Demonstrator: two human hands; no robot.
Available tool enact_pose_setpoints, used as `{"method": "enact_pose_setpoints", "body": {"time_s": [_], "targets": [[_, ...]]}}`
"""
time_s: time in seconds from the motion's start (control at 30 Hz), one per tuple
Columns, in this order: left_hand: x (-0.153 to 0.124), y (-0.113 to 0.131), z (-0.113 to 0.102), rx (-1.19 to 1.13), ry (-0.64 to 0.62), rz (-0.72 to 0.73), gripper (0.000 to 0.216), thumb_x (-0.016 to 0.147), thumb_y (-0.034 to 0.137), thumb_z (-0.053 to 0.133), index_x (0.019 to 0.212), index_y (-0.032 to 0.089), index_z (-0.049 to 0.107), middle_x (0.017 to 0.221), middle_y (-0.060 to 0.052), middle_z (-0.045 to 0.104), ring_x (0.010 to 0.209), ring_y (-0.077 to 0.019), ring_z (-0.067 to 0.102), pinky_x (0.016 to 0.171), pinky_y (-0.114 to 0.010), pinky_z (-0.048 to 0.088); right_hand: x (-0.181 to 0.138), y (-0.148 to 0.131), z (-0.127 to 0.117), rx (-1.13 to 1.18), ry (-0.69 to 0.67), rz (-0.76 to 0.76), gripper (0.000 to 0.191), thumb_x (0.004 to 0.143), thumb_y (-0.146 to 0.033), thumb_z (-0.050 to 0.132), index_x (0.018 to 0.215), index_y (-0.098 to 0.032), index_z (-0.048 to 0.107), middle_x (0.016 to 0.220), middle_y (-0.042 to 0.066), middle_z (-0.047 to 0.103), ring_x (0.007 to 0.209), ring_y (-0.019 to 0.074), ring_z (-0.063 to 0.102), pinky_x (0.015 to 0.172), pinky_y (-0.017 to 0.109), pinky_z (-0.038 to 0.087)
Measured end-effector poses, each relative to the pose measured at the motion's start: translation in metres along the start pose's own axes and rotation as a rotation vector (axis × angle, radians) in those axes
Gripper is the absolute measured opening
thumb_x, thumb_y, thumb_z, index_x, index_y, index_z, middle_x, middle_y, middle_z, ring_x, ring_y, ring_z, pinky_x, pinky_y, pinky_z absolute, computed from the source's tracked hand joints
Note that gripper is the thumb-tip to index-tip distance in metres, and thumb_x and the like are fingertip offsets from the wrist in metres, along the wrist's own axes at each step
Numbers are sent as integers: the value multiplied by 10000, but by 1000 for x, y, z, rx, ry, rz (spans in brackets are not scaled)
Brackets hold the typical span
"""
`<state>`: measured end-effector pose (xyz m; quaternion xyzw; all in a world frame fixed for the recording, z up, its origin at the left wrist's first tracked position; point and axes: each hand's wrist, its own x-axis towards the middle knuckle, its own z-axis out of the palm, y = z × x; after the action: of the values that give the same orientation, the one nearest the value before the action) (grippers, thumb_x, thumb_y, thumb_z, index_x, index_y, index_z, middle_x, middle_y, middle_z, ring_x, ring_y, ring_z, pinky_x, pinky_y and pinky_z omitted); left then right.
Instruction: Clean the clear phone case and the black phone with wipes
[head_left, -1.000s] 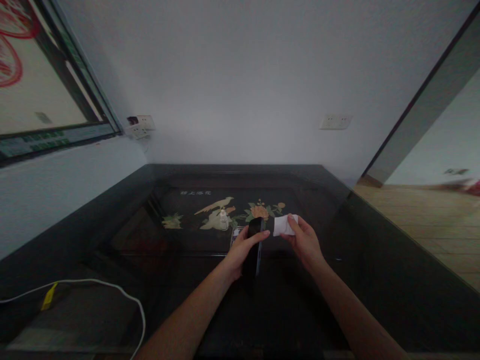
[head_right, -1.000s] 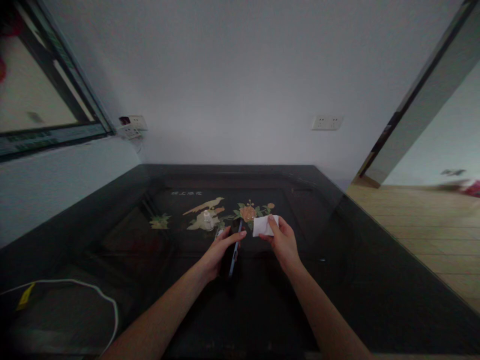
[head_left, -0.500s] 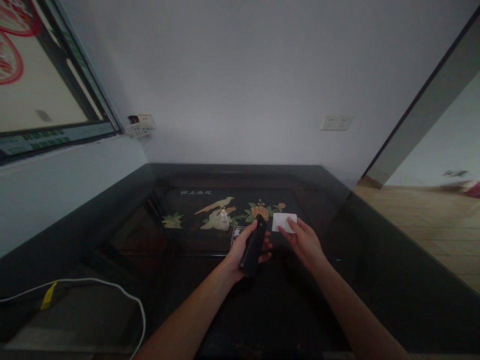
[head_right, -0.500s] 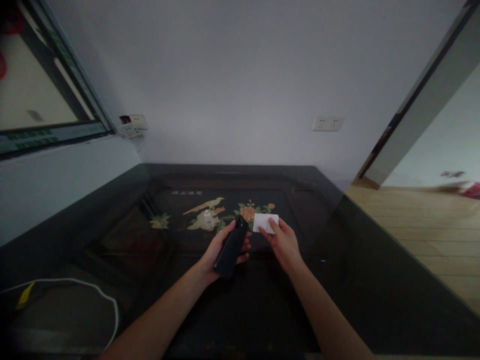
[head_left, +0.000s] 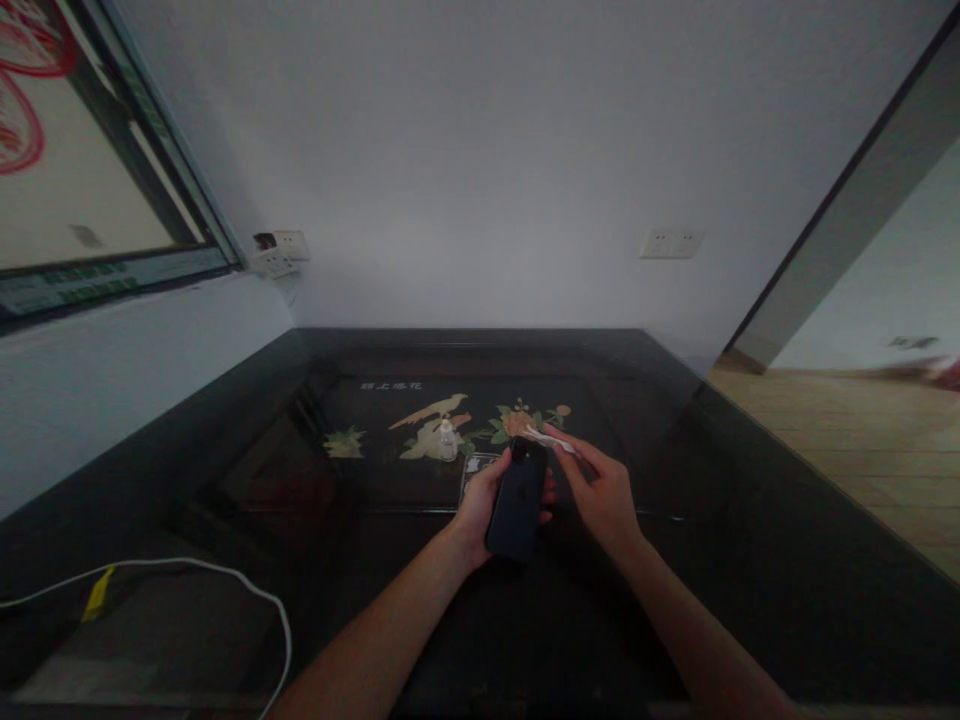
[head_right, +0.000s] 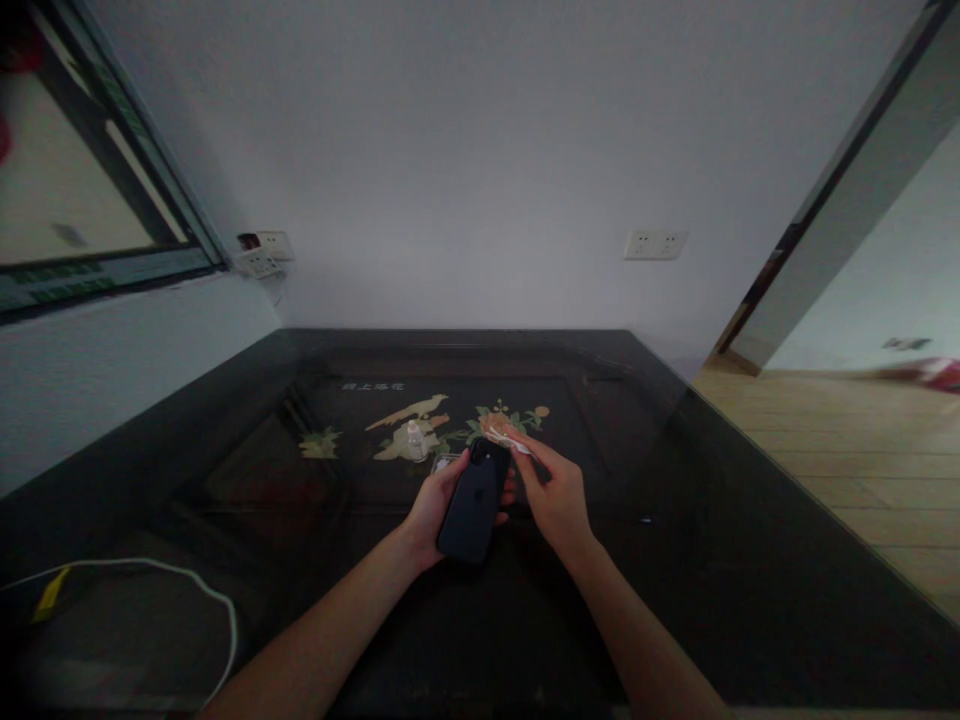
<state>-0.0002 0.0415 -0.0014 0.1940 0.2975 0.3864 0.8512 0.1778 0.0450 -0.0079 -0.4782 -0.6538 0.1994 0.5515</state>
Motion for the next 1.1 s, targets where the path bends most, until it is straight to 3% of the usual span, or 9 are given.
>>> {"method": "enact_pose_setpoints", "body": {"time_s": [0.13,0.3,0.53,0.67,0.8,0.87,0.97,1.03,1.1], "targets": [[1,1,-1,-38,16,20,515,1026,468,428,1067,44,718,940,-176,770,758,-222,745,686,-319,610,-4,1,4,-10,-126,-121,321,981,-262,595,1277,-294,714,1317,21,709,1240,247,662,1111,437,513],[3,2,-5,-51,17,46,465,997,479,494,1066,79,720,807,-126,764,598,-199,712,579,-278,564,-5,-4,4,-2,-235,-220,395,963,-180,601,1317,-335,682,1336,-17,694,1252,225,655,1119,409,517],[4,3,-4,-107,-71,44,613,1027,510,379,1133,4,707,970,-192,764,845,-252,745,797,-329,583,-9,-22,1,84,-481,-307,361,945,-168,633,1249,-340,725,1223,-11,752,1125,208,730,1049,367,563],[2,6,-4,-77,-94,110,605,1031,509,379,1162,17,706,1074,-195,750,888,-233,729,826,-320,576,-13,-38,0,207,-665,-190,265,922,-220,676,1140,-334,776,1077,-1,803,961,210,785,889,325,619],[-4,9,0,-70,-137,121,615,1022,529,386,1229,34,686,1140,-200,730,933,-247,717,813,-343,580,-18,-45,-2,323,-881,28,188,881,-326,743,1051,-278,808,962,25,823,825,203,787,758,304,628],[-7,9,2,-67,-168,122,629,1020,533,381,1255,28,673,1172,-207,719,955,-249,715,839,-339,571,-19,-43,-5,398,-925,145,206,842,-365,783,1002,-240,819,920,38,825,797,199,778,713,285,624],[-10,8,3,-67,-198,86,649,1015,550,372,1271,29,663,1159,-204,724,938,-255,724,863,-342,560,-16,-32,-8,517,-799,315,250,809,-409,809,947,-202,814,842,44,814,654,175,747,543,234,598],[-11,7,3,-64,-170,51,630,1010,552,388,1256,46,670,1088,-187,744,868,-254,733,819,-346,565,-10,-23,-9,583,-538,393,305,796,-463,809,927,-188,789,765,37,790,477,132,660,372,190,509],[-12,5,3,-58,-152,34,602,1008,539,405,1248,55,672,1068,-185,748,846,-261,733,775,-353,568,-1,-14,-9,622,-191,418,353,791,-510,802,913,-183,746,713,20,756,409,106,595,312,176,466]]}}
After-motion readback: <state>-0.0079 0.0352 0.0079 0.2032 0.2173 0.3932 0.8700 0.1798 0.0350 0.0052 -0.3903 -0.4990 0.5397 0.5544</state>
